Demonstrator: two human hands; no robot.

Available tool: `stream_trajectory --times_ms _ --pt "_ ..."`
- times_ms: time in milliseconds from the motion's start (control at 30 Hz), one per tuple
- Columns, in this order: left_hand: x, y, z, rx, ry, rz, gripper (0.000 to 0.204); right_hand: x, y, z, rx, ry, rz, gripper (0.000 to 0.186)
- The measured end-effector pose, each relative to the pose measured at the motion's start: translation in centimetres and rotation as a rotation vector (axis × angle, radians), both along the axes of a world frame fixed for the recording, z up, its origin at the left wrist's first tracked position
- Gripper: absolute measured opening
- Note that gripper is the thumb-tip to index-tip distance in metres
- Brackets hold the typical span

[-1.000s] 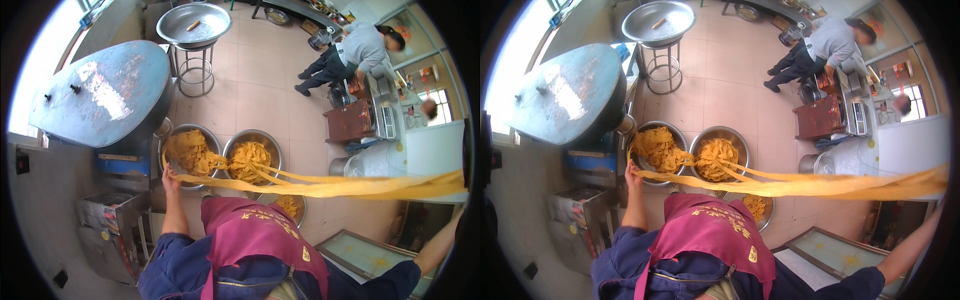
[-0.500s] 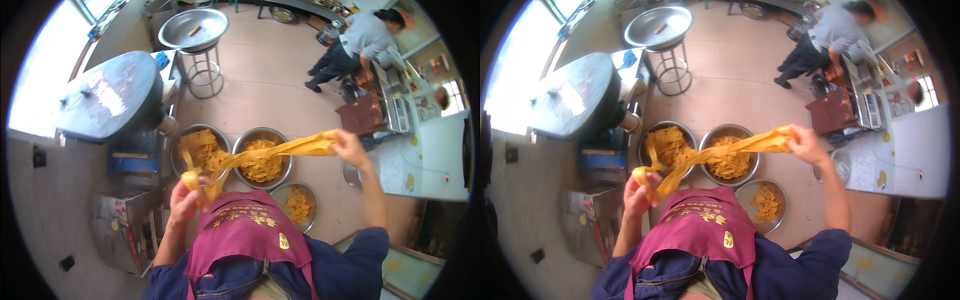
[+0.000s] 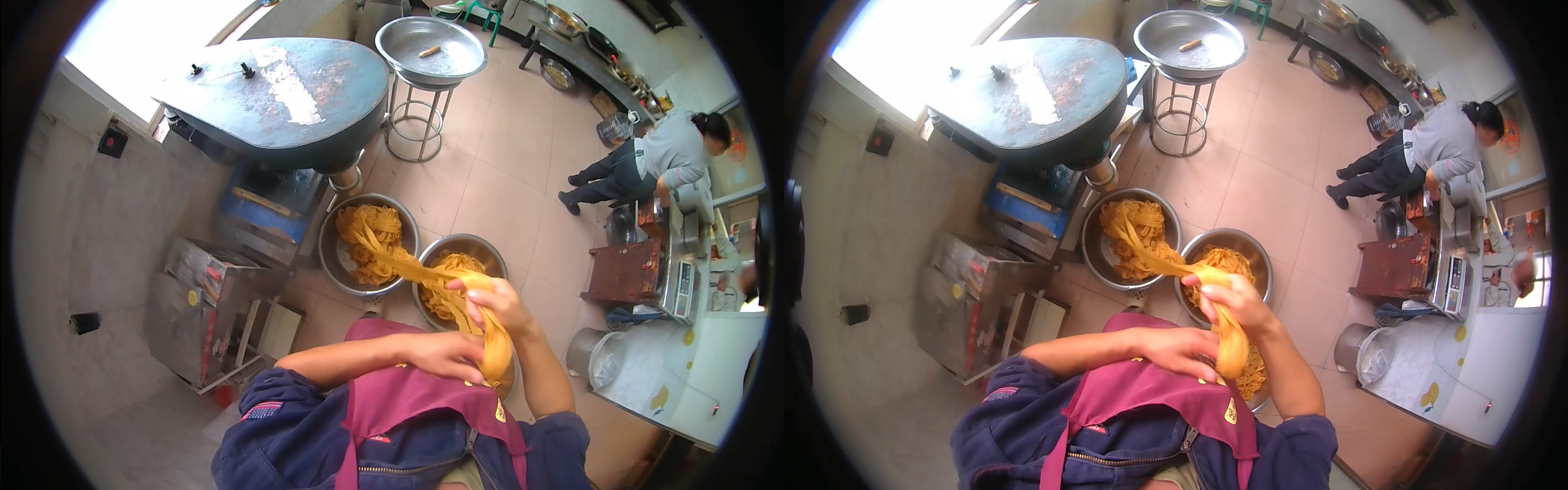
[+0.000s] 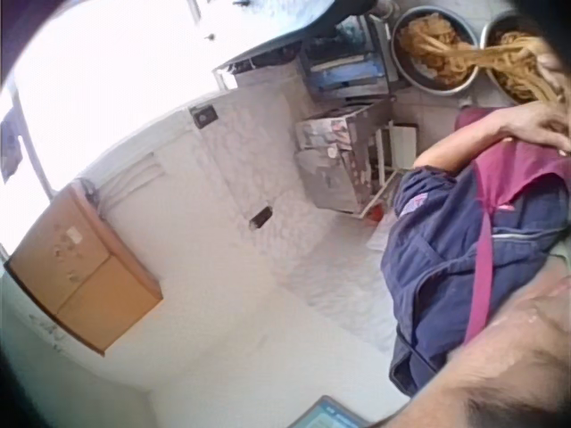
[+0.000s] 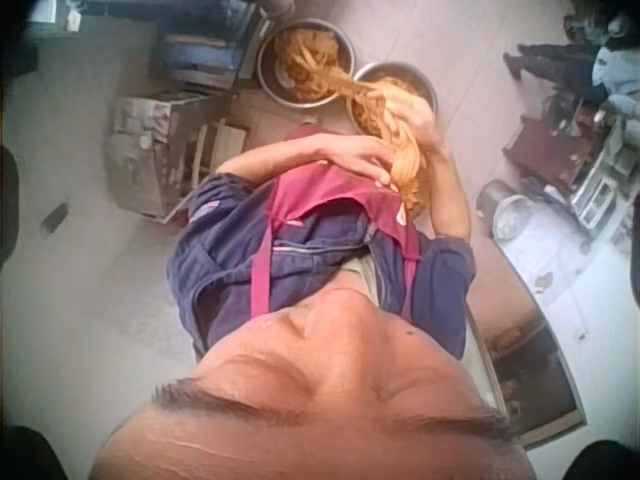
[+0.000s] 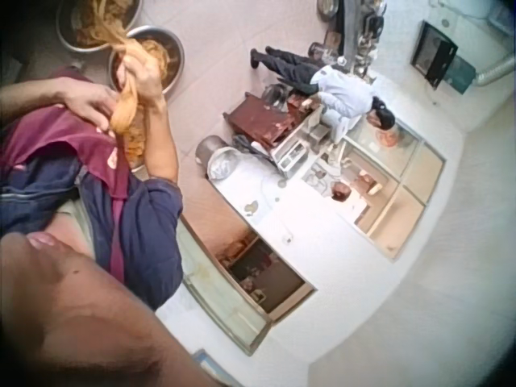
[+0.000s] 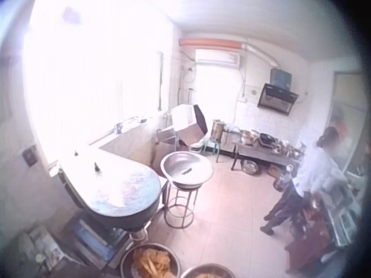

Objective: The person repeatedly pulls and stretches long yellow noodle strands by hand, separating them into thinner strands and placing them into metal bowls. The action is continuous and repetitive throughout the clip.

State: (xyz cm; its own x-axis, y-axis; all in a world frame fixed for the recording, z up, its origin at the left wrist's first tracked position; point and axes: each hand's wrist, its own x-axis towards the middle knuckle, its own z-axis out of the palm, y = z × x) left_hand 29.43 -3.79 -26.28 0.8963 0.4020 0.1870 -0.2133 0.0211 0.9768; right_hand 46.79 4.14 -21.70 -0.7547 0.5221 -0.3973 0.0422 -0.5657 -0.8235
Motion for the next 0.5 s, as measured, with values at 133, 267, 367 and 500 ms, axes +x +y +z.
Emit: stream_trajectory --times_ms 133,267,367,500 --pt "-2.5 0.1 -11.6 -1.276 -0.689 0.288 0.094 4.3 -3.0 7.0 0.113 -0.023 -0.067 0.037" --pt "-4.9 4.3 -23.1 -1.437 -1.097 0.806 0.111 9.6 -6.7 9.6 0.698 0.590 -0.154 0.029" --pt "-6.7 7.2 -30.2 -1.604 -1.113 1.106 0.098 11.6 -6.1 15.6 0.824 0.677 0.025 0.022" --pt "-7.6 10.0 -37.5 -1.690 -1.091 1.300 0.059 13.7 -7.6 26.4 0.977 0.561 0.055 0.030"
